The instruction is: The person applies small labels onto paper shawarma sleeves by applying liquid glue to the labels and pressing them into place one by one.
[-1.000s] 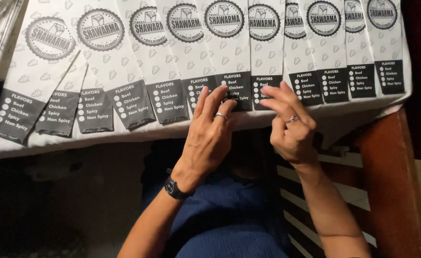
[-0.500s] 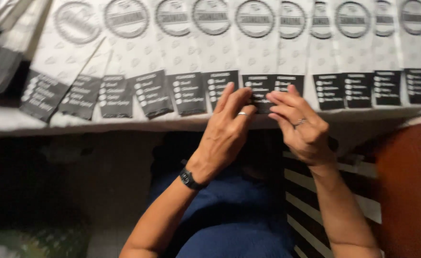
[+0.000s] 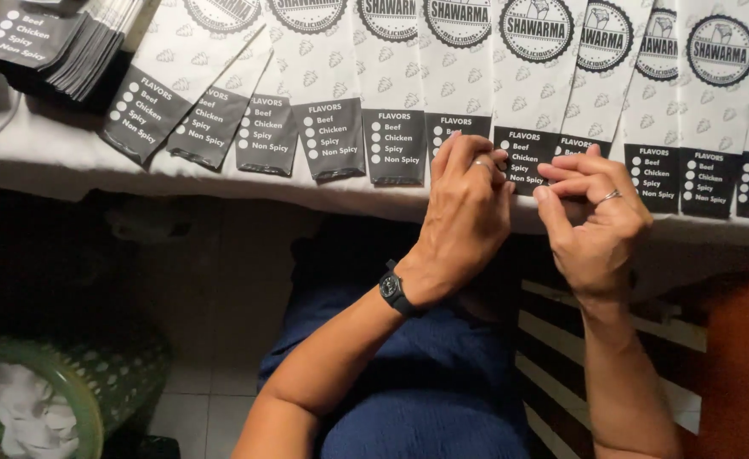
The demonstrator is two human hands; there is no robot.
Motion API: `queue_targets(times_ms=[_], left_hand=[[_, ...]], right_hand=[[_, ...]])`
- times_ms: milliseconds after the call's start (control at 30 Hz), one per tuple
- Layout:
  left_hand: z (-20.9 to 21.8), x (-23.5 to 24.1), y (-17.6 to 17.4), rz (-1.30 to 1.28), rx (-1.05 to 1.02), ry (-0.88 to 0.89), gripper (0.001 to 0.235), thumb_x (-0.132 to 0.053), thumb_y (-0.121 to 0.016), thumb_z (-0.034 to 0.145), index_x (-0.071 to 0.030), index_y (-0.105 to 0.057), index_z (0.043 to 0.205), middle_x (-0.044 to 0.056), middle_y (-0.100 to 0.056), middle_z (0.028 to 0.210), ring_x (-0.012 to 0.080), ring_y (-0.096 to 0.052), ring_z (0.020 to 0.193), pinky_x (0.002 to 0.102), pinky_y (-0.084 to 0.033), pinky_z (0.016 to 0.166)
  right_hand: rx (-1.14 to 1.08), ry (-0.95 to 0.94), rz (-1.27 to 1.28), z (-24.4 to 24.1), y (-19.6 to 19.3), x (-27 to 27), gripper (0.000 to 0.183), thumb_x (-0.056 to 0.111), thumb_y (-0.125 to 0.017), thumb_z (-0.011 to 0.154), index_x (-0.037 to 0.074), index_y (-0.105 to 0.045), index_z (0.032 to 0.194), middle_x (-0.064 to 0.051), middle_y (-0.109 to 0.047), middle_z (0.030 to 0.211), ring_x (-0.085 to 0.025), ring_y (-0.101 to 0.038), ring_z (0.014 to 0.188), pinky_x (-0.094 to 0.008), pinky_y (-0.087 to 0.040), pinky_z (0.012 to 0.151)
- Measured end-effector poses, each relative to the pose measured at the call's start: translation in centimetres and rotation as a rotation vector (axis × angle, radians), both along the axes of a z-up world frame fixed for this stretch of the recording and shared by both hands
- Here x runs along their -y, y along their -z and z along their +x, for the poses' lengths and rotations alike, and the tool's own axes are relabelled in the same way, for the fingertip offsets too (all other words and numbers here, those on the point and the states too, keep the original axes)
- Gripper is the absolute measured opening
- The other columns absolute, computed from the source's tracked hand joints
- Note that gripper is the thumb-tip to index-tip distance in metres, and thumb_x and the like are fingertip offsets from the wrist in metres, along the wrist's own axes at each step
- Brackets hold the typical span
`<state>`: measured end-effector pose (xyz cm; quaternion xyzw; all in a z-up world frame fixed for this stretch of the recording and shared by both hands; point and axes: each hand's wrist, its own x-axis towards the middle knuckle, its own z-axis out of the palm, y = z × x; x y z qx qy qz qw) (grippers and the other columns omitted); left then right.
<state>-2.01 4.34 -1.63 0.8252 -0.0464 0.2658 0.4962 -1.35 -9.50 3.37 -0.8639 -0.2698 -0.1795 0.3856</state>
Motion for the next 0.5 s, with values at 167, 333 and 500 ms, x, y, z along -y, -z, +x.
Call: queue_targets(times_ms=[167, 333, 500], left_hand=[[0.1, -0.6, -1.4, -0.033, 0.031, -0.022, 0.018, 0.010, -0.057, 0.078, 0.000, -0.046, 0.088, 0.014, -0.054, 0.092, 0.0338, -0.051, 0.091, 0.044, -0.042, 0.091], [-0.2, -0.8, -1.8, -0.064, -0.007, -0.015, 0.022, 0.010, -0.053, 0.076, 0.001, -0.046, 0.095, 0.017, -0.051, 0.094, 0.0372, -0.047, 0.092, 0.046, -0.040, 0.085], [-0.5, -1.5, -1.7, -0.121, -0.013, 0.076, 0.031, 0.019, -0.041, 0.075, -0.001, -0.048, 0.098, 0.014, -0.051, 0.097, 0.0328, -0.047, 0.092, 0.041, -0.040, 0.085]], right_hand=[[-0.149, -0.017, 0.187, 0.7, 1.0, 0.2, 0.019, -0.020, -0.069, 0.095, -0.007, -0.056, 0.100, -0.024, -0.066, 0.106, -0.032, -0.068, 0.110, -0.052, -0.040, 0.130], [0.057, 0.004, -0.018, 1.1, 1.1, -0.1, 0.026, -0.010, -0.088, 0.093, -0.008, -0.065, 0.102, -0.024, -0.066, 0.106, -0.037, -0.063, 0.106, -0.044, -0.050, 0.101], [-0.145, -0.010, 0.075, 1.0, 0.8, 0.8, 0.024, -0.022, -0.077, 0.092, -0.006, -0.069, 0.108, -0.020, -0.067, 0.111, -0.029, -0.065, 0.112, -0.045, -0.042, 0.127]])
